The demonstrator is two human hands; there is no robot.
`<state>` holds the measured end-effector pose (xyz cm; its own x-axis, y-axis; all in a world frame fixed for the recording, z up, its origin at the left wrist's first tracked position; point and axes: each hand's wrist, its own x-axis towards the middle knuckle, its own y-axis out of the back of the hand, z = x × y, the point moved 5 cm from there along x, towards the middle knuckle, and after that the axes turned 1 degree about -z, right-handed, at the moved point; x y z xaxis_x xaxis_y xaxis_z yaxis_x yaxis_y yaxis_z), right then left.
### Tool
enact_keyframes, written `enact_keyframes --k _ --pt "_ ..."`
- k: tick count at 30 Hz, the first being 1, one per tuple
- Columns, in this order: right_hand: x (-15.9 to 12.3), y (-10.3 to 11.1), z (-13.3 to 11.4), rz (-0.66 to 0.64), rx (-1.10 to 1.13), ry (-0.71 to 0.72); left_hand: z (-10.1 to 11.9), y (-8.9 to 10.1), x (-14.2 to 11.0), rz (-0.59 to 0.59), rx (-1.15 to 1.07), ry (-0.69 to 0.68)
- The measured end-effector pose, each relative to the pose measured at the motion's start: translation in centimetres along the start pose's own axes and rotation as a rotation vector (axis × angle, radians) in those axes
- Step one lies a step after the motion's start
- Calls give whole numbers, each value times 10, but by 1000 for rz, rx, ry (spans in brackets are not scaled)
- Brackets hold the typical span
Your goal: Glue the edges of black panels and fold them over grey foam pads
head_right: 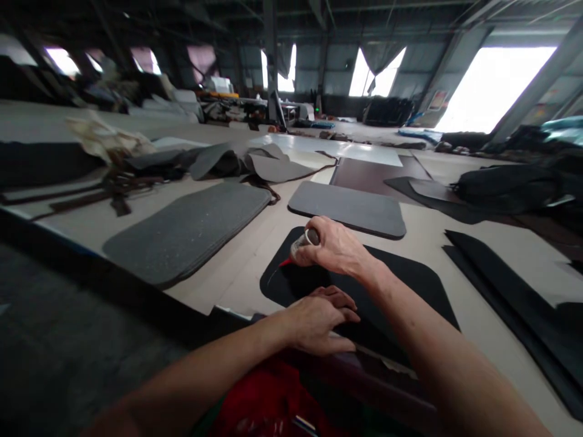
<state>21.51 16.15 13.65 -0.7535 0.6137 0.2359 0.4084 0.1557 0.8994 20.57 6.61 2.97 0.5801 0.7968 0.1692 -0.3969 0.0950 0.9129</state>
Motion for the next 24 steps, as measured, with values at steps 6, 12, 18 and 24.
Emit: enact_keyframes --k 6,12,18,24 --pt "23 3 30 70 -62 -110 0 -1 -1 53 35 -46" --pt "42 3 53 131 -119 -196 0 -3 -2 75 21 -63" --pt "57 2 65 147 -151 -249 -1 -3 -3 59 -26 -43" --pt "60 6 68 134 -177 -286 -2 -2 -2 45 -76 -21"
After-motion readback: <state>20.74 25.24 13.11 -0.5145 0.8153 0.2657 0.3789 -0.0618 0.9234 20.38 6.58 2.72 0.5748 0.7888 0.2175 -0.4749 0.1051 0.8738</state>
